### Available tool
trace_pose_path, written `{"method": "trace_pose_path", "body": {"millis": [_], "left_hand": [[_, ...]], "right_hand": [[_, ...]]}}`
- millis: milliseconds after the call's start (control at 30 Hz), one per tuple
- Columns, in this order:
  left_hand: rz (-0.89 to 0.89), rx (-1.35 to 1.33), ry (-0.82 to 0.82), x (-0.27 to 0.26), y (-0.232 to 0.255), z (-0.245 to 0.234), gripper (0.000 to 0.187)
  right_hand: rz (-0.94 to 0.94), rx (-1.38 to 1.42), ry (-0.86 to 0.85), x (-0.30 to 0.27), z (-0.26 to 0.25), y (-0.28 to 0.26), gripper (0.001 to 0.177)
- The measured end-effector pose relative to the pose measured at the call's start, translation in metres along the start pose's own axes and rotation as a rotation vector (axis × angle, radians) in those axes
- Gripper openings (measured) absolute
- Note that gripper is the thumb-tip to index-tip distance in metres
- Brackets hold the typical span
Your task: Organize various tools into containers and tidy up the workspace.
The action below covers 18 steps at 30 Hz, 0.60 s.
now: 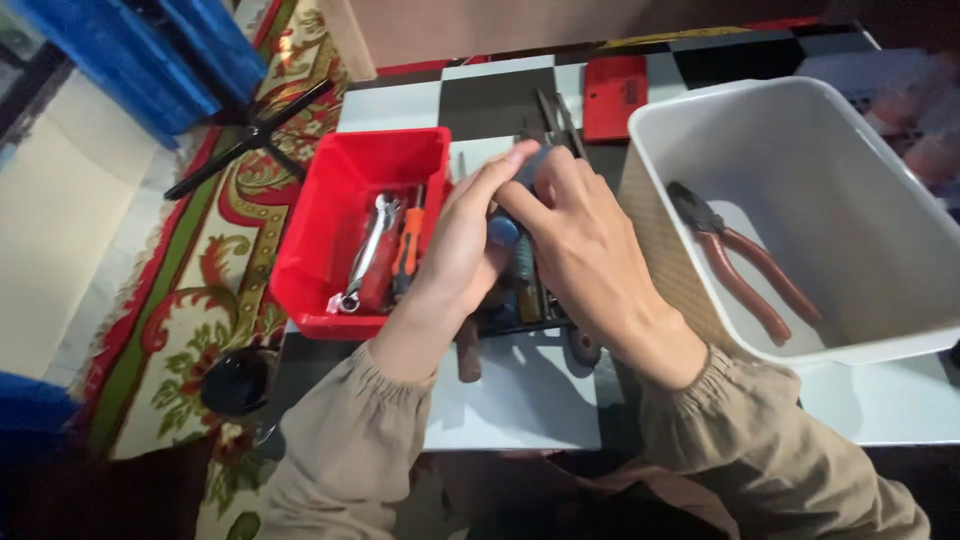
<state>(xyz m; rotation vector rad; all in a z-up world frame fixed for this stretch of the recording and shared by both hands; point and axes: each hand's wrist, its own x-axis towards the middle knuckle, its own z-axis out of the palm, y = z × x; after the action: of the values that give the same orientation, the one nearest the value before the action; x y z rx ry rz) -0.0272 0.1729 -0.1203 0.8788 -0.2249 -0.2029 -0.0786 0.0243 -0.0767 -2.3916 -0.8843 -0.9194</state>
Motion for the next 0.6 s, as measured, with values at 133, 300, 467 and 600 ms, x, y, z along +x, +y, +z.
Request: {"method": "trace_pose_path", "body": {"millis": [133,300,467,600], "left_hand": [[0.137,0.120,-0.049,-0.003,0.014,0.010,0.058],[0.352,0.761,-0.029,-0.021,0.006,0.009,0.058],[0.418,1.317,-0.086,-0.026,-0.011,-0.003,0.045],[0.202,1.458,-0.085,-0.029,-0.011,0.003,0.050]], "right_hand": [[0.050,0.150,-0.015,-0.013,-0.006,0.003,0.059],[0.215,0.297,-0.045,-0.062,0.010,0.027,0.067],[0.322,0.158,-0.111,-0.093,0.035,0.056,0.052],[0.320,0.081,-0.137,-0.102,0.030,0.060,0.047]]}}
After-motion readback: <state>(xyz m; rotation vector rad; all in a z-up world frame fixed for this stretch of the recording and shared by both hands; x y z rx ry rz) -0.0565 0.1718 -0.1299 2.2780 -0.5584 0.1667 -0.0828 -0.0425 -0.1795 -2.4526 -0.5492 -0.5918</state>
